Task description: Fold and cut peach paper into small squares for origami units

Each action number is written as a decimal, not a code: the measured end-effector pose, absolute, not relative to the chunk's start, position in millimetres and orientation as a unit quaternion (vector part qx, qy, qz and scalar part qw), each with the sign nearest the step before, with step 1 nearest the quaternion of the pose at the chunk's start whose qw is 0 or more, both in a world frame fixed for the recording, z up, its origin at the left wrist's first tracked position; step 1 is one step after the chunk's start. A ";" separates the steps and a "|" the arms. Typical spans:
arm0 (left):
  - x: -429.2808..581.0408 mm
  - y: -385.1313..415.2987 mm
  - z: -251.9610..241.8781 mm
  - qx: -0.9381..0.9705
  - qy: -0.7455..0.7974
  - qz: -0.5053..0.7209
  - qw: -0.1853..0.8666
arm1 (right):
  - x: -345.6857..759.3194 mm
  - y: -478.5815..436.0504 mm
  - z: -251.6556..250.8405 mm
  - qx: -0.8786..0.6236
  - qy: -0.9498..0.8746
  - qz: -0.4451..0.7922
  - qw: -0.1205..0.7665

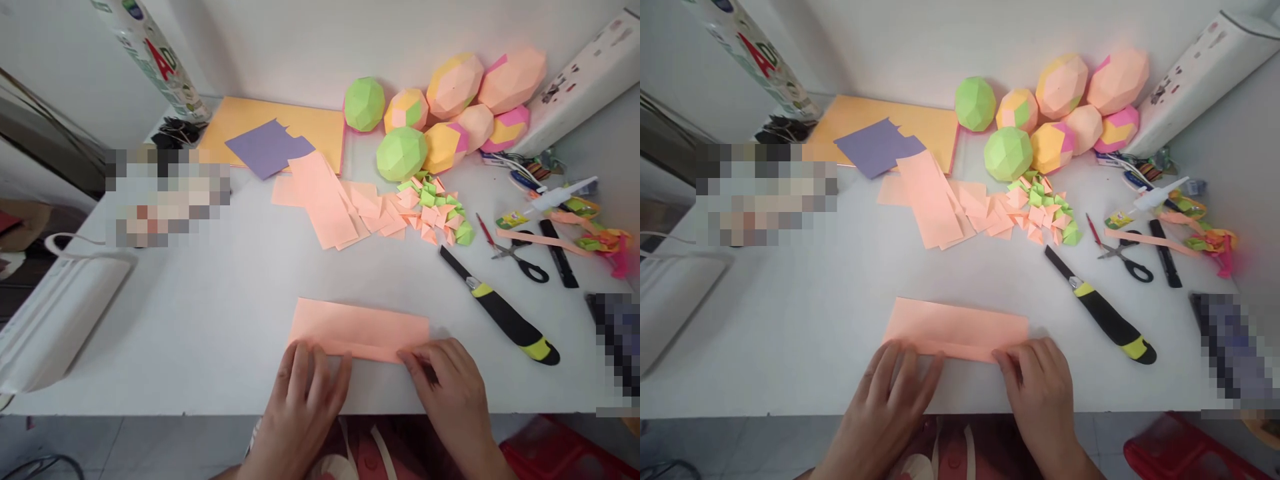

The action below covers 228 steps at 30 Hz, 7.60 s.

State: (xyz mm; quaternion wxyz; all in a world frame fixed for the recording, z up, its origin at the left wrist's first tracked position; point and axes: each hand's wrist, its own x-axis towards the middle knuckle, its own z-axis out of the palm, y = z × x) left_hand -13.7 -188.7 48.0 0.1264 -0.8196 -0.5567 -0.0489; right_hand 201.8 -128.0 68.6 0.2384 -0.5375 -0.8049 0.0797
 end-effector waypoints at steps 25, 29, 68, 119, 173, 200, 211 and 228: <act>-18.1 -177.9 65.0 -0.876 -0.462 0.079 0.116 | 200.8 -145.1 62.7 -0.619 -0.742 0.038 0.256; -13.7 -176.3 56.3 -0.894 -0.441 -0.005 0.086 | 199.5 -145.9 62.6 -0.625 -0.737 0.033 0.254; -1.5 -86.9 52.3 -0.933 -0.203 -0.208 -0.213 | 193.9 -158.6 61.1 -0.653 -0.698 0.044 0.291; -2.0 -83.4 48.4 -0.976 -0.113 -0.071 -0.171 | 197.0 -165.1 59.3 -0.691 -0.692 0.023 0.208; -1.1 -82.5 48.8 -0.974 -0.110 -0.074 -0.186 | 196.7 -163.9 55.0 -0.684 -0.722 -0.010 0.102; -1.0 -82.6 49.4 -0.971 -0.113 -0.079 -0.195 | 208.4 -169.2 56.1 -0.690 -0.707 0.030 0.152; -11.4 -85.6 48.0 -0.975 -0.112 -0.088 -0.173 | 204.1 -162.8 53.3 -0.689 -0.713 -0.010 0.126; -137.5 -166.4 61.1 -0.905 -0.392 -0.131 -0.102 | 210.2 -154.9 44.6 -0.648 -0.740 -0.077 0.162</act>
